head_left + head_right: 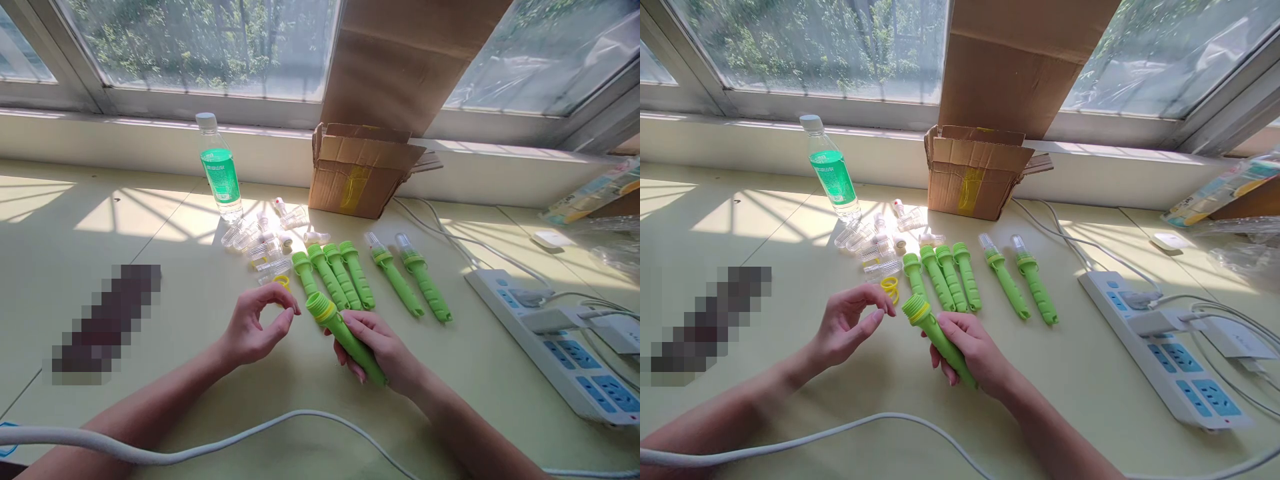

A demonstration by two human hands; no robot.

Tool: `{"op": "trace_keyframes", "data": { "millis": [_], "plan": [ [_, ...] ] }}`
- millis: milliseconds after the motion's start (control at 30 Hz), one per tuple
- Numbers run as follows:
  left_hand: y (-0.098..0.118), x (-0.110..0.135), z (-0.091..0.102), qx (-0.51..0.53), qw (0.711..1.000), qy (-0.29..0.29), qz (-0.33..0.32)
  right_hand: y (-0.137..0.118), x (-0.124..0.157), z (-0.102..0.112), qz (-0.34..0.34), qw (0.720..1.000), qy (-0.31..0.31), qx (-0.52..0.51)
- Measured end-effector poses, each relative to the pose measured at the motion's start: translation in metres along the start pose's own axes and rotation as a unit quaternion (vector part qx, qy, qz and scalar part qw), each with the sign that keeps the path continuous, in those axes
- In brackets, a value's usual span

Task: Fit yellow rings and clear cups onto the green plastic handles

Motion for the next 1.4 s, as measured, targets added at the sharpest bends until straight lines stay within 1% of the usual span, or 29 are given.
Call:
{"op": "trace_keyframes", "data": {
  "millis": [133,267,400,667,867,967,1133,1267,1400],
  "plan": [
    [0.000,0.000,-0.001,-0.002,1.000,-0.006,0.004,0.000,0.000,-0.001,-0.003,1.000,-0.001,0.006],
    [-0.004,0.000,0.001,-0.020,0.999,0.021,0.022,0.000,0.000,0.000,-0.005,1.000,0.001,0.011],
    [-0.006,-0.001,0.000,-0.009,0.999,0.033,0.025,0.000,0.000,0.000,-0.004,1.000,-0.001,0.014],
    [0.001,0.000,-0.002,0.007,1.000,0.003,0.005,0.000,0.000,-0.001,-0.005,1.000,-0.003,0.010],
    [0.000,0.000,-0.002,0.000,1.000,0.010,0.009,0.002,0.000,0.000,-0.009,1.000,0.001,0.018],
    [-0.002,-0.001,0.001,-0.002,0.999,0.030,0.018,0.001,0.001,0.000,-0.008,1.000,0.003,0.019],
    [-0.005,-0.002,0.014,-0.036,0.995,0.083,0.046,0.000,0.001,0.000,-0.006,1.000,0.002,0.021],
    [-0.001,-0.003,0.022,-0.073,0.991,0.104,0.037,0.000,0.000,0.000,-0.007,1.000,0.000,0.019],
    [-0.006,-0.001,0.032,-0.051,0.987,0.151,0.027,0.000,0.001,-0.001,-0.003,1.000,-0.002,0.016]
  ]
}}
Point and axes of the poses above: each hand's wrist, its own x-axis away from the middle knuckle, its own z-axis out of the back of the hand, y = z × x, the point moved 10 cm from there along -x, towards the middle knuckle, and after that the axes turned 2 degrees about -z, right-handed, at the moved point
